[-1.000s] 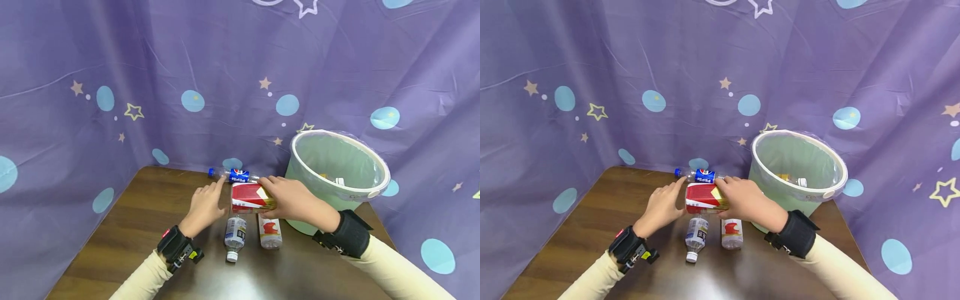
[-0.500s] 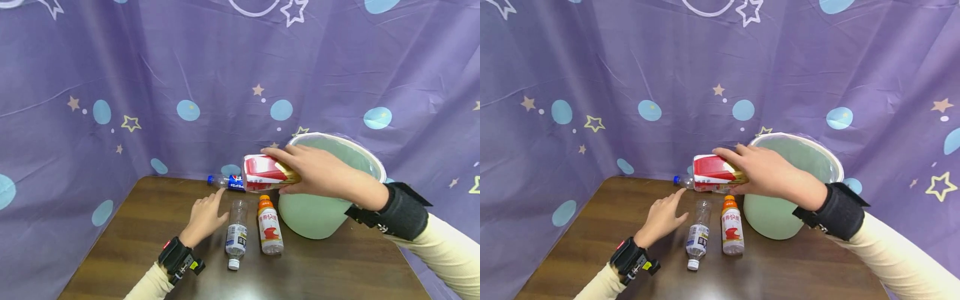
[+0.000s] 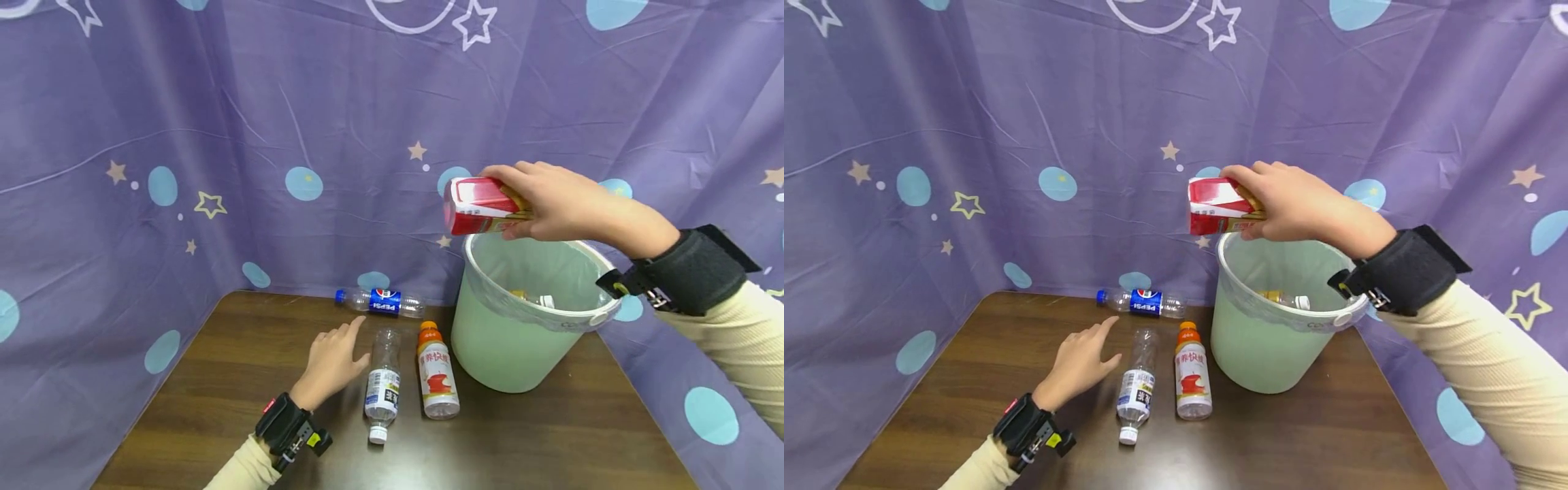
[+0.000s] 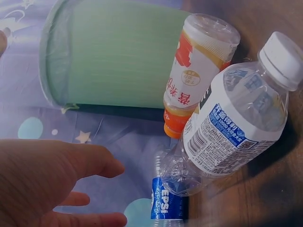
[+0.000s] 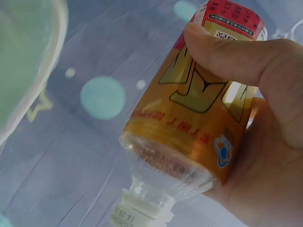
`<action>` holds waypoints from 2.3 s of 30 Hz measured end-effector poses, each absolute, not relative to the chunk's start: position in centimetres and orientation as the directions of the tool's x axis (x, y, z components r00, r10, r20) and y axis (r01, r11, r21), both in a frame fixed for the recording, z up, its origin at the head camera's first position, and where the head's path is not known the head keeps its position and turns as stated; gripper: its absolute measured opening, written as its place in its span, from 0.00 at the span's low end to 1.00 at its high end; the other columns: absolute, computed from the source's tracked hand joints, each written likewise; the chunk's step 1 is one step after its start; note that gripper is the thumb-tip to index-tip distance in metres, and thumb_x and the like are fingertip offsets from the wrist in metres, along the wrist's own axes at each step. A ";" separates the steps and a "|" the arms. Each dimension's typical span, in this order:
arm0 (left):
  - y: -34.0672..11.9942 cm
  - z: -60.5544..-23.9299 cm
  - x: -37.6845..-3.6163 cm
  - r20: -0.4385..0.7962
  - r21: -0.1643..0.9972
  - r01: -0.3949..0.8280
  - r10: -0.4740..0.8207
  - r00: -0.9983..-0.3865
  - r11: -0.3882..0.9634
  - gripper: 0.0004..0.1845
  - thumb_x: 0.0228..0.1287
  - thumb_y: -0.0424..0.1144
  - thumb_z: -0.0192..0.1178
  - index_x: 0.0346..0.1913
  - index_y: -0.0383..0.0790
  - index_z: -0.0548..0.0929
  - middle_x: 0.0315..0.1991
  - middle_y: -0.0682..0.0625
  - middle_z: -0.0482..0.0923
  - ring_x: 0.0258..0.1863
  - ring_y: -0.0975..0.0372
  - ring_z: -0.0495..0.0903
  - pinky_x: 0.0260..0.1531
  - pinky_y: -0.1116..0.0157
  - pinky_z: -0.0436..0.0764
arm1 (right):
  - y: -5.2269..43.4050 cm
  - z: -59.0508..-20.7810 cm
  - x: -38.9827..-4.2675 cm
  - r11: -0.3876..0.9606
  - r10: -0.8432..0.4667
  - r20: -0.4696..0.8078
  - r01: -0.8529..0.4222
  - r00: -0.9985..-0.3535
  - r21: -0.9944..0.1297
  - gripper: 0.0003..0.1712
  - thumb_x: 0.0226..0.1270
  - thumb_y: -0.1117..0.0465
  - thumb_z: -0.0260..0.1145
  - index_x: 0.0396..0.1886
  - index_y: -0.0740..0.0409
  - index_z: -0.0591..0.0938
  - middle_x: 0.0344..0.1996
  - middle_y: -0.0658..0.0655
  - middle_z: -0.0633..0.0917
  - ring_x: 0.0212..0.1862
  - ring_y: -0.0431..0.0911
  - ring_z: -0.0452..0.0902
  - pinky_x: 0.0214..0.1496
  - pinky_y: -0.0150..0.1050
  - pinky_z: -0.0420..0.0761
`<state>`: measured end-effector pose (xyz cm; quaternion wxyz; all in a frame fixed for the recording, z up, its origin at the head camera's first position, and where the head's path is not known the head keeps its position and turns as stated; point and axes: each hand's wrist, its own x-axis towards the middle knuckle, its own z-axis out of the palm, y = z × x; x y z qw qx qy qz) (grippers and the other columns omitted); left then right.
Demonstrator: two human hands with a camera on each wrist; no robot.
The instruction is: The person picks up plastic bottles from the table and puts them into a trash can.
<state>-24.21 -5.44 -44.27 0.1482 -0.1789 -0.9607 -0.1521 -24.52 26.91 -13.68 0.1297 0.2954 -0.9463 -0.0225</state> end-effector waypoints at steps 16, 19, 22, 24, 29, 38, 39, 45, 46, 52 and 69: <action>-4.8 -45.2 -24.1 0.358 0.221 0.395 0.303 -0.883 0.891 0.36 0.55 0.48 0.74 0.66 0.42 0.76 0.44 0.45 0.86 0.39 0.51 0.86 0.45 0.52 0.81 | 32.7 -16.0 -30.9 0.906 -0.421 0.033 -0.422 -0.906 -0.020 0.44 0.47 0.64 0.80 0.64 0.63 0.69 0.46 0.65 0.81 0.47 0.57 0.78 0.52 0.57 0.77; -4.9 -45.2 -24.0 0.359 0.211 0.404 0.314 -0.879 0.890 0.35 0.55 0.47 0.74 0.66 0.42 0.76 0.44 0.44 0.87 0.39 0.51 0.86 0.45 0.52 0.81 | 33.6 -16.8 -31.2 0.922 -0.387 -0.025 -0.386 -0.922 -0.039 0.42 0.47 0.64 0.80 0.62 0.65 0.70 0.45 0.65 0.82 0.46 0.57 0.78 0.52 0.57 0.77; -4.8 -44.7 -24.0 0.350 0.204 0.413 0.328 -0.877 0.887 0.35 0.56 0.48 0.73 0.67 0.41 0.76 0.46 0.43 0.87 0.40 0.50 0.86 0.45 0.52 0.81 | 34.5 -17.0 -31.3 0.940 -0.341 -0.085 -0.339 -0.936 -0.032 0.41 0.47 0.64 0.80 0.59 0.67 0.70 0.44 0.66 0.82 0.46 0.58 0.79 0.52 0.57 0.77; -4.8 -44.2 -23.9 0.344 0.199 0.410 0.329 -0.880 0.890 0.35 0.56 0.48 0.73 0.67 0.41 0.75 0.46 0.43 0.86 0.41 0.50 0.86 0.46 0.52 0.81 | 34.8 -17.0 -31.6 0.946 -0.323 -0.123 -0.323 -0.938 -0.020 0.40 0.47 0.64 0.80 0.58 0.68 0.70 0.44 0.66 0.82 0.46 0.58 0.79 0.52 0.57 0.77; -5.0 -42.9 -23.7 0.329 0.204 0.385 0.308 -0.893 0.900 0.36 0.58 0.49 0.72 0.68 0.42 0.74 0.46 0.43 0.86 0.41 0.50 0.86 0.49 0.51 0.81 | 34.7 -16.6 -32.6 0.946 -0.313 -0.208 -0.324 -0.926 0.017 0.35 0.46 0.66 0.78 0.53 0.69 0.72 0.42 0.66 0.82 0.44 0.58 0.78 0.51 0.56 0.79; -5.2 -42.4 -22.8 0.312 0.223 0.374 0.298 -0.902 0.900 0.36 0.59 0.49 0.72 0.69 0.41 0.74 0.47 0.42 0.86 0.41 0.49 0.86 0.48 0.50 0.81 | 34.4 -18.1 -34.1 0.962 -0.271 -0.377 -0.262 -0.886 -0.075 0.37 0.52 0.67 0.76 0.60 0.73 0.68 0.50 0.70 0.79 0.52 0.60 0.76 0.57 0.56 0.76; -5.2 -42.4 -22.7 0.308 0.226 0.373 0.297 -0.904 0.900 0.36 0.59 0.49 0.72 0.69 0.41 0.74 0.47 0.42 0.86 0.40 0.49 0.86 0.48 0.50 0.81 | 34.5 -18.4 -34.2 0.963 -0.269 -0.391 -0.256 -0.880 -0.085 0.37 0.53 0.67 0.75 0.60 0.73 0.68 0.51 0.70 0.79 0.52 0.60 0.76 0.58 0.56 0.76; -5.1 -42.7 -22.0 0.279 0.239 0.361 0.293 -0.915 0.901 0.36 0.59 0.49 0.71 0.69 0.41 0.74 0.47 0.42 0.86 0.41 0.50 0.86 0.48 0.50 0.81 | 35.8 -20.7 -35.1 0.957 -0.288 -0.403 -0.269 -0.869 -0.104 0.34 0.50 0.67 0.76 0.56 0.73 0.71 0.48 0.68 0.81 0.49 0.58 0.77 0.56 0.54 0.77; -5.1 -42.7 -22.0 0.277 0.238 0.359 0.292 -0.916 0.902 0.36 0.59 0.49 0.71 0.69 0.42 0.74 0.47 0.42 0.86 0.41 0.49 0.86 0.48 0.50 0.81 | 35.9 -20.9 -35.1 0.957 -0.290 -0.402 -0.270 -0.868 -0.107 0.34 0.50 0.67 0.76 0.55 0.73 0.72 0.47 0.67 0.81 0.49 0.57 0.77 0.55 0.53 0.77; -5.3 -42.8 -22.0 0.264 0.242 0.353 0.289 -0.920 0.904 0.36 0.60 0.50 0.71 0.69 0.41 0.74 0.49 0.42 0.86 0.43 0.49 0.86 0.50 0.50 0.81 | 35.8 -21.6 -34.8 0.959 -0.284 -0.413 -0.264 -0.865 -0.107 0.32 0.51 0.65 0.75 0.55 0.73 0.74 0.47 0.67 0.82 0.47 0.55 0.77 0.53 0.50 0.77; -4.9 -43.4 -21.9 0.262 0.249 0.357 0.292 -0.920 0.900 0.34 0.60 0.49 0.71 0.67 0.40 0.76 0.51 0.40 0.86 0.46 0.46 0.86 0.51 0.48 0.80 | 36.5 -24.9 -35.2 0.968 -0.253 -0.413 -0.224 -0.875 -0.117 0.28 0.43 0.63 0.75 0.47 0.68 0.80 0.38 0.59 0.84 0.39 0.50 0.76 0.43 0.42 0.77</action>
